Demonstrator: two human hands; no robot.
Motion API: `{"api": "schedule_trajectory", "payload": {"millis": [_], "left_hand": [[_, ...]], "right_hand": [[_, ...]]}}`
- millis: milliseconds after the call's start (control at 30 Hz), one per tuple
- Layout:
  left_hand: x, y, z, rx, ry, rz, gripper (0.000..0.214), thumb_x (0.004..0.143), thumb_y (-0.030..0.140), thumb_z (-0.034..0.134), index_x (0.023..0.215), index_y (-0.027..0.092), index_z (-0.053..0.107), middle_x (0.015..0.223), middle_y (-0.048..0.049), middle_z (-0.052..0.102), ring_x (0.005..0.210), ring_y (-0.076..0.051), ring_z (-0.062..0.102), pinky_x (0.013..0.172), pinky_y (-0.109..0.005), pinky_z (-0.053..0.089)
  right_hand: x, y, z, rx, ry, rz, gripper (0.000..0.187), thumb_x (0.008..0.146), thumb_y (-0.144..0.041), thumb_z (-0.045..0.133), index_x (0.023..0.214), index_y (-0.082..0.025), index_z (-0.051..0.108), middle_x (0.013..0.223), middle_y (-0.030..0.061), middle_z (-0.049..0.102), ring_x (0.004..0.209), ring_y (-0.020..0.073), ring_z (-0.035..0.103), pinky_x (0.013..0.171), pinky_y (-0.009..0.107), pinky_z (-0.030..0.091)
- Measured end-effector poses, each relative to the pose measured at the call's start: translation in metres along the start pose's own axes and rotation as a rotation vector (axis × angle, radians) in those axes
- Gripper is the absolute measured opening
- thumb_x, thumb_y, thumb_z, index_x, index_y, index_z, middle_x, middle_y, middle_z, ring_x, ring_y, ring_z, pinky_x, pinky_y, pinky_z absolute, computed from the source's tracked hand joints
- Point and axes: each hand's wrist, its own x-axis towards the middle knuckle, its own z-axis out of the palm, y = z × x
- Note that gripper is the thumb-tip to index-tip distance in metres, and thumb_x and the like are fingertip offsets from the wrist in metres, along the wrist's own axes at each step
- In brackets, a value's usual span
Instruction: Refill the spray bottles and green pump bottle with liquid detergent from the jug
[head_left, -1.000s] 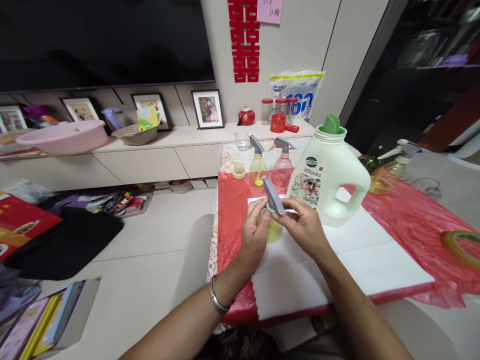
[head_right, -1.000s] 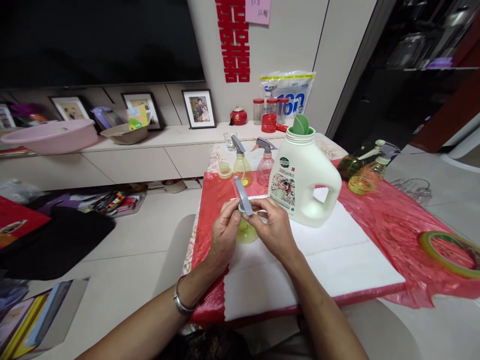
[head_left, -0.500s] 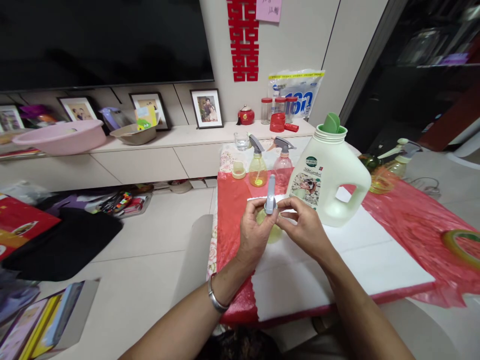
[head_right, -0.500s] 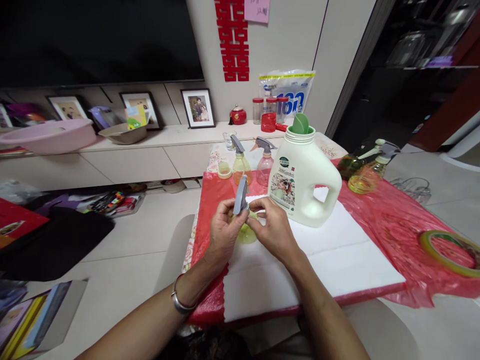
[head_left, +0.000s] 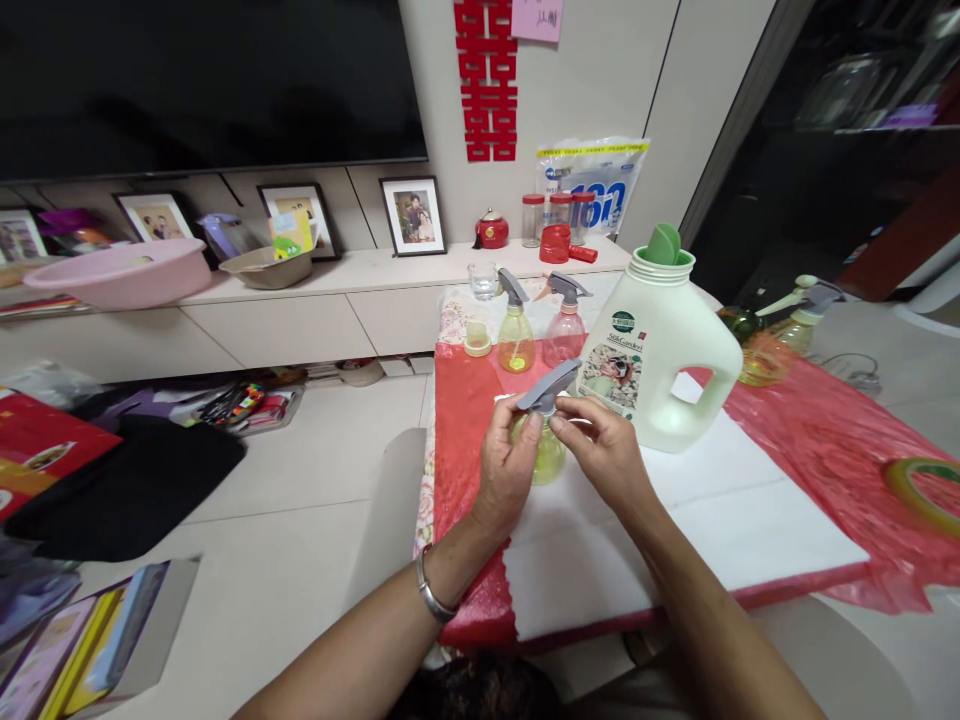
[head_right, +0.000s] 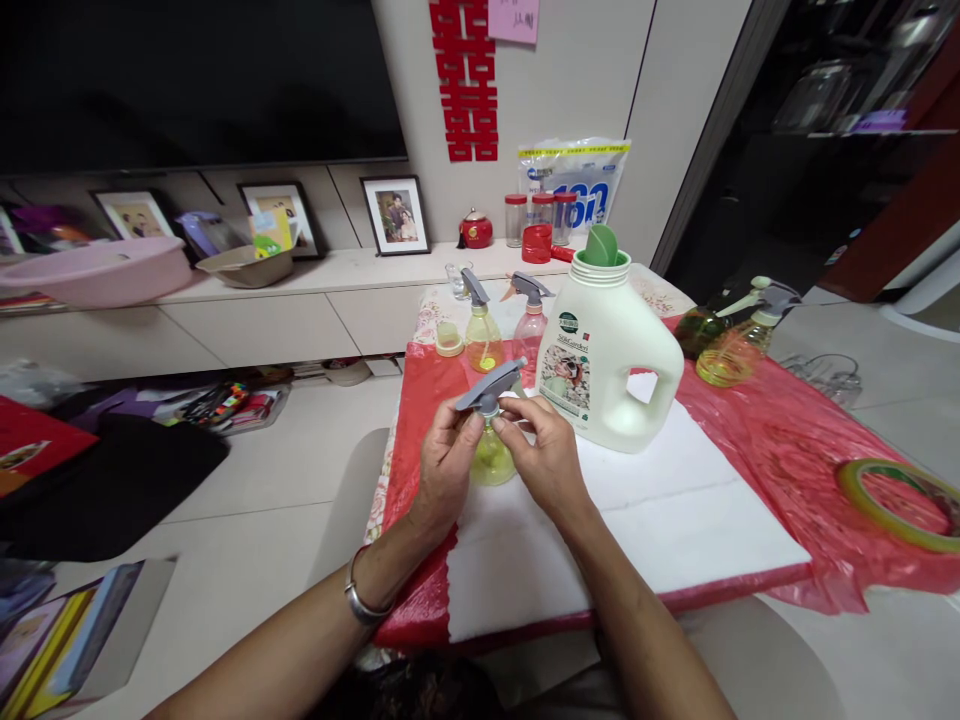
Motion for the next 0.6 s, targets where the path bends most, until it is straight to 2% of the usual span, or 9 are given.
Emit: {"api": "schedule_trajectory", "payload": {"millis": [167, 300, 400, 500, 567, 600], "left_hand": [[0.001, -0.002, -0.001, 0.008, 0.030, 0.008, 0.034, 0.081, 0.036, 0.073, 0.109, 0.022, 0.059, 0.107, -0.0046, 0.065, 0.103, -0.020, 0.062, 0.095, -0.036, 0.048], [0.003, -0.002, -0.002, 0.077, 0.054, 0.008, 0.032, 0.081, 0.033, 0.074, 0.107, 0.022, 0.060, 0.105, -0.0040, 0.063, 0.102, -0.020, 0.062, 0.095, -0.036, 0.047], [0.004, -0.002, -0.003, 0.114, 0.040, 0.034, 0.030, 0.082, 0.033, 0.073, 0.107, 0.021, 0.061, 0.104, -0.0043, 0.063, 0.102, -0.020, 0.062, 0.095, -0.036, 0.047], [0.005, -0.002, -0.005, 0.118, 0.019, 0.039, 0.028, 0.083, 0.036, 0.072, 0.106, 0.022, 0.062, 0.103, -0.0046, 0.065, 0.100, -0.020, 0.063, 0.094, -0.035, 0.048], [0.005, -0.002, -0.006, 0.116, 0.002, 0.032, 0.028, 0.084, 0.039, 0.070, 0.106, 0.022, 0.064, 0.105, -0.0053, 0.066, 0.101, -0.021, 0.063, 0.094, -0.035, 0.048], [0.005, -0.001, -0.006, 0.116, -0.010, 0.028, 0.028, 0.085, 0.040, 0.069, 0.106, 0.022, 0.064, 0.106, -0.0058, 0.066, 0.102, -0.021, 0.063, 0.094, -0.036, 0.048]], "right_hand": [[-0.005, -0.003, 0.006, -0.038, 0.057, -0.007, 0.033, 0.084, -0.041, 0.067, 0.107, -0.018, 0.071, 0.082, 0.0028, 0.059, 0.077, 0.0133, 0.056, 0.077, 0.028, 0.050], [-0.006, -0.011, 0.000, -0.052, -0.005, -0.013, 0.034, 0.084, -0.040, 0.066, 0.109, -0.017, 0.072, 0.081, 0.0025, 0.060, 0.070, 0.0116, 0.056, 0.068, 0.025, 0.049], [-0.005, -0.016, -0.010, -0.058, -0.015, -0.004, 0.031, 0.083, -0.040, 0.067, 0.104, -0.018, 0.073, 0.080, 0.0026, 0.063, 0.068, 0.0115, 0.057, 0.065, 0.024, 0.049], [-0.002, -0.015, -0.020, -0.072, 0.138, 0.013, 0.027, 0.086, -0.041, 0.065, 0.100, -0.017, 0.071, 0.088, 0.0045, 0.064, 0.075, 0.0125, 0.058, 0.069, 0.026, 0.050], [0.001, -0.011, -0.023, -0.060, 0.215, 0.014, 0.034, 0.086, -0.042, 0.066, 0.111, -0.018, 0.068, 0.105, 0.0068, 0.064, 0.091, 0.0152, 0.060, 0.078, 0.028, 0.052], [0.002, -0.009, -0.024, -0.034, 0.212, 0.014, 0.041, 0.085, -0.042, 0.068, 0.119, -0.019, 0.066, 0.114, 0.0074, 0.063, 0.100, 0.0169, 0.060, 0.083, 0.030, 0.053]]}}
